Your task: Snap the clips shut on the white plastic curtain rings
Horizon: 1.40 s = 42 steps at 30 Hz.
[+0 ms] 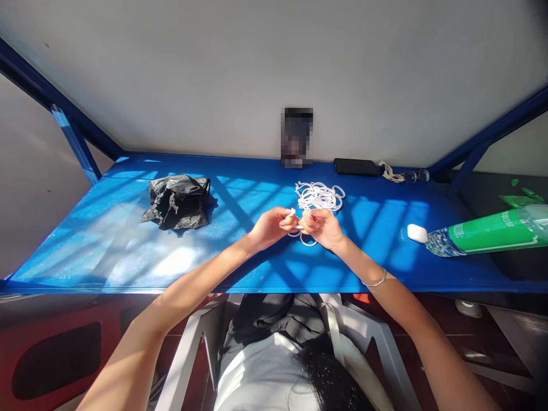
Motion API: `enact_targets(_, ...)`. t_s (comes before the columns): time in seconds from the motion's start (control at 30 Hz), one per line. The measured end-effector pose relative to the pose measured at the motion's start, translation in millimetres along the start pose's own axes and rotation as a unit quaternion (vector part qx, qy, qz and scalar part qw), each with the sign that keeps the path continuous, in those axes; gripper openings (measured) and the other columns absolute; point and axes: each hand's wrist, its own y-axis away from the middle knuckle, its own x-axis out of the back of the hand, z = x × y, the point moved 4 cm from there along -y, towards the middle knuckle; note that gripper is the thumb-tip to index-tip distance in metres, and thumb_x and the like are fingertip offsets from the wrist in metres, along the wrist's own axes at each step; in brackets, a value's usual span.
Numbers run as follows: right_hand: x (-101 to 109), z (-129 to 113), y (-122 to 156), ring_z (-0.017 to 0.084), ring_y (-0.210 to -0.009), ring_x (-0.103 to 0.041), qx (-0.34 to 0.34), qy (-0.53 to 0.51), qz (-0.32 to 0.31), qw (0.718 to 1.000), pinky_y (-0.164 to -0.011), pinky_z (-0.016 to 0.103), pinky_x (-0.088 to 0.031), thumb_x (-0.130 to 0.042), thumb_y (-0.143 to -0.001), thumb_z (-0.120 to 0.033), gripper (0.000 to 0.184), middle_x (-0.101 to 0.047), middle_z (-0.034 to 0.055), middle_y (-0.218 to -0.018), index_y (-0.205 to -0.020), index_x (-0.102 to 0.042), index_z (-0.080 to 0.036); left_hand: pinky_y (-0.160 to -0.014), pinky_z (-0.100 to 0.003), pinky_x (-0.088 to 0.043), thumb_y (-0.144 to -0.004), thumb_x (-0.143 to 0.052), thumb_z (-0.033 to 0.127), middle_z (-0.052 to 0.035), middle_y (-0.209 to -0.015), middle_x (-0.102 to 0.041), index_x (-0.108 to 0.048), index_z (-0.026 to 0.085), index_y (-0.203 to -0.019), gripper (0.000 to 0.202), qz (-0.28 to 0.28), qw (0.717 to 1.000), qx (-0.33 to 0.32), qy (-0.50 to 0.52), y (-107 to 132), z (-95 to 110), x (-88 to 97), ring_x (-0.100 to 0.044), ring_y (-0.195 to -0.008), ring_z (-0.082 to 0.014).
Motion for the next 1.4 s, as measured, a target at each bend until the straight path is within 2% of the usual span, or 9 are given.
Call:
enact_targets(0.2, 10.9, -17.5, 2.0, 0.013, -0.054, -0.035, 0.064, 0.15, 0.056, 0.985, -0.051, 0.028, -0.03, -0.061, -0.085, -0.05, 0.038, -0.045, 0.0, -0.06, -0.061, -0.054, -0.021, -0.068, -0.029, -0.041, -0.071, -0.07, 0.04, -0.0025, -0.069, -0.052, -0.062, 0.014, -0.071, 0.027, 0.044, 0.994, -0.042, -0.087, 1.0, 15.7, 12.2, -0.047, -0.067, -0.0145)
enact_targets(0.3, 19.4, -31.2, 4.8, 0.015, -0.059, -0.044, 0.139, 0.331, 0.12, 0.926, -0.058, 0.029, -0.036, -0.054, -0.092, -0.046, 0.032, -0.053, 0.0014, -0.065, -0.072, -0.06, -0.022, -0.073, -0.028, -0.044, -0.074, -0.071, 0.039, -0.0066, -0.097, -0.064, -0.068, 0.016, -0.098, 0.034, 0.079, 0.961, -0.101, -0.245, 1.0, 22.4, 23.7, -0.056, -0.085, -0.0187)
enact_targets(0.4, 28.4, -43.5, 10.0, 0.017, -0.067, -0.052, 0.203, 0.543, 0.211, 0.787, -0.063, 0.029, -0.036, -0.049, -0.094, -0.037, 0.027, -0.059, 0.0035, -0.072, -0.073, -0.058, -0.021, -0.078, -0.031, -0.045, -0.087, -0.062, 0.036, -0.0088, -0.11, -0.063, -0.066, 0.017, -0.11, 0.03, 0.1, 0.862, -0.153, -0.474, 1.4, 21.5, 31.5, -0.057, -0.095, -0.0212)
enact_targets(0.53, 41.4, -49.2, 13.4, 0.02, -0.072, -0.056, 0.197, 0.697, 0.287, 0.627, -0.059, 0.029, -0.031, -0.044, -0.097, -0.034, 0.029, -0.065, 0.007, -0.079, -0.077, -0.06, -0.02, -0.084, -0.037, -0.042, -0.093, -0.059, 0.03, -0.0099, -0.112, -0.063, -0.066, 0.017, -0.11, 0.022, 0.084, 0.66, -0.143, -0.733, -1.0, 6.6, 34.3, -0.055, -0.103, -0.0258)
enact_targets(0.63, 47.6, -49.0, 12.7, 0.021, -0.074, -0.058, 0.162, 0.737, 0.299, 0.584, -0.056, 0.029, -0.027, -0.042, -0.099, -0.035, 0.033, -0.069, 0.0095, -0.085, -0.081, -0.064, -0.018, -0.08, -0.036, -0.04, -0.095, -0.059, 0.027, -0.0084, -0.11, -0.064, -0.067, 0.017, -0.099, 0.013, 0.054, 0.576, -0.119, -0.807, -3.2, -3.6, 32.3, -0.055, -0.102, -0.0257)
enact_targets(0.77, 49.9, -47.0, 11.2, 0.019, -0.071, -0.058, 0.103, 0.749, 0.296, 0.583, -0.053, 0.028, -0.023, -0.049, -0.096, -0.032, 0.027, -0.07, 0.0087, -0.088, -0.081, -0.066, -0.018, -0.076, -0.035, -0.038, -0.096, -0.057, 0.022, -0.0067, -0.099, -0.064, -0.063, 0.016, -0.084, 0.014, 0.058, 0.537, -0.133, -0.831, -3.8, -5.5, 27.5, -0.055, -0.095, -0.0233)
enact_targets(0.93, 44.2, -48.8, 12.7, 0.019, -0.075, -0.06, 0.118, 0.716, 0.294, 0.622, -0.055, 0.027, -0.027, -0.055, -0.092, -0.029, 0.017, -0.07, 0.0073, -0.099, -0.088, -0.068, -0.019, -0.074, -0.033, -0.04, -0.095, -0.054, 0.018, -0.005, -0.089, -0.063, -0.059, 0.017, -0.083, 0.013, 0.098, 0.554, -0.175, -0.808, -1.2, 0.1, 27.2, -0.055, -0.086, -0.0203)
enact_targets(1.2, 14.8, -28.3, 5.7, 0.019, -0.075, -0.062, 0.128, 0.602, 0.127, 0.778, -0.067, 0.029, -0.042, -0.06, -0.091, -0.032, 0.018, -0.072, 0.005, -0.085, -0.08, -0.067, -0.019, -0.071, -0.028, -0.042, -0.091, -0.052, 0.017, -0.0031, -0.081, -0.061, -0.054, 0.019, -0.08, 0.011, 0.176, 0.63, -0.28, -0.702, 7.7, 10.5, 25.8, -0.055, -0.078, -0.0168)
enact_targets(1.4, 12.8, -17.0, 2.7, 0.017, -0.068, -0.057, 0.073, 0.483, 0.087, 0.868, -0.067, 0.031, -0.043, -0.054, -0.094, -0.039, 0.029, -0.066, 0.0028, -0.074, -0.077, -0.065, -0.019, -0.068, -0.027, -0.045, -0.09, -0.055, 0.036, -0.0027, -0.083, -0.066, -0.061, 0.018, -0.086, 0.019, 0.145, 0.813, -0.215, -0.522, 6.2, 14.5, 19.7, -0.059, -0.075, -0.0147)
